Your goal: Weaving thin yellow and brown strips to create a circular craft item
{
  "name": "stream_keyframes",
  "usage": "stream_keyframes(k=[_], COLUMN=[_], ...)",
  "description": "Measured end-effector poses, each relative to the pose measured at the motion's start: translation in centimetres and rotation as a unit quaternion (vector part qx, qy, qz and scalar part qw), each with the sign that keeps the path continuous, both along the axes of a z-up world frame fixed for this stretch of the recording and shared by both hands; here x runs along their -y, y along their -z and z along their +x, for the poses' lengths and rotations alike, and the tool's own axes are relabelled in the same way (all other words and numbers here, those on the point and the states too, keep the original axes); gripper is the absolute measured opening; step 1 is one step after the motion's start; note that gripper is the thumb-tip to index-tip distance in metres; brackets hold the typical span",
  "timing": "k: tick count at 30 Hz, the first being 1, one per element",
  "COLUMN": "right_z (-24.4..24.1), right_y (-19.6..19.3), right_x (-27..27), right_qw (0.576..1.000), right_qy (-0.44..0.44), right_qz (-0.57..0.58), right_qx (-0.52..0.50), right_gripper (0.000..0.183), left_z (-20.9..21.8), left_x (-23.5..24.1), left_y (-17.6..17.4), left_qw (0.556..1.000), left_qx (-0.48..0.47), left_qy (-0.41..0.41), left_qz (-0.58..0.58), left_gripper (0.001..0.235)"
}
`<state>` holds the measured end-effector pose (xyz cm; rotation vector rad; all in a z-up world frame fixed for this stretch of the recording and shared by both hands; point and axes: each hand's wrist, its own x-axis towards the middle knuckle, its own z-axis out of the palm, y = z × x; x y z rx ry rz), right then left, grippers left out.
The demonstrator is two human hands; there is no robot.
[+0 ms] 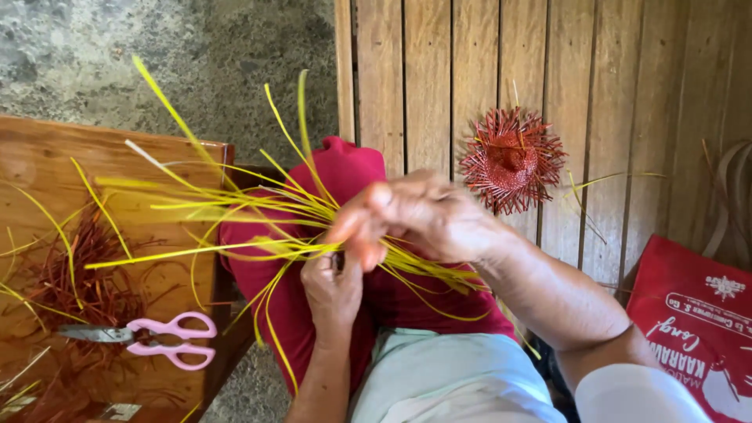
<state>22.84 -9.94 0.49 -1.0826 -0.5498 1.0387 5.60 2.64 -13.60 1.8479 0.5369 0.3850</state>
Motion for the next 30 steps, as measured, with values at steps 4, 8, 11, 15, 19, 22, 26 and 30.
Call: stream_keyframes(k=[4, 8, 11, 15, 19, 22, 26, 30], right_z=[0.1, -1.4, -1.3, -0.5, 0.0, 0.5, 0.5, 0.0], right_y=[2.3, 5.9, 5.2, 5.5, 5.0, 7.0, 6.6, 7.0], right_x=[0.6, 0.7, -0.1, -0.4, -0.7, -0.5, 0.3, 1.1], right_qw=[0.935, 0.923, 0.913, 0.933, 0.942, 0.954, 0.965, 0.970], right_qy=[0.064, 0.038, 0.009, -0.027, -0.066, -0.070, -0.031, 0.014], right_qz=[-0.139, -0.172, -0.205, -0.189, -0.170, -0.162, -0.206, -0.220], right_qx=[0.320, 0.341, 0.354, 0.306, 0.281, 0.241, 0.160, 0.103], right_gripper=[0.015, 0.019, 0.025, 0.017, 0.017, 0.011, 0.011, 0.010], left_z=[0.8, 0.9, 0.7, 0.6, 0.4, 1.0, 1.7, 1.7], left_x=[-0.2, -0.4, -0.6, -0.8, -1.0, -0.7, -0.7, -0.5], left_y=[-1.8, -2.6, -1.8, -1.2, -1.3, -2.3, -4.1, -4.0], left_qw=[0.988, 0.990, 0.988, 0.991, 0.993, 0.993, 0.991, 0.991], left_qx=[-0.049, -0.065, -0.074, -0.056, -0.085, -0.077, -0.070, -0.078], left_qy=[-0.029, -0.019, -0.025, -0.007, 0.003, 0.004, 0.009, 0.005], left_qz=[-0.141, -0.127, -0.131, -0.125, -0.086, -0.087, -0.117, -0.107], left_gripper=[0.016, 0.018, 0.019, 0.020, 0.022, 0.022, 0.015, 0.017])
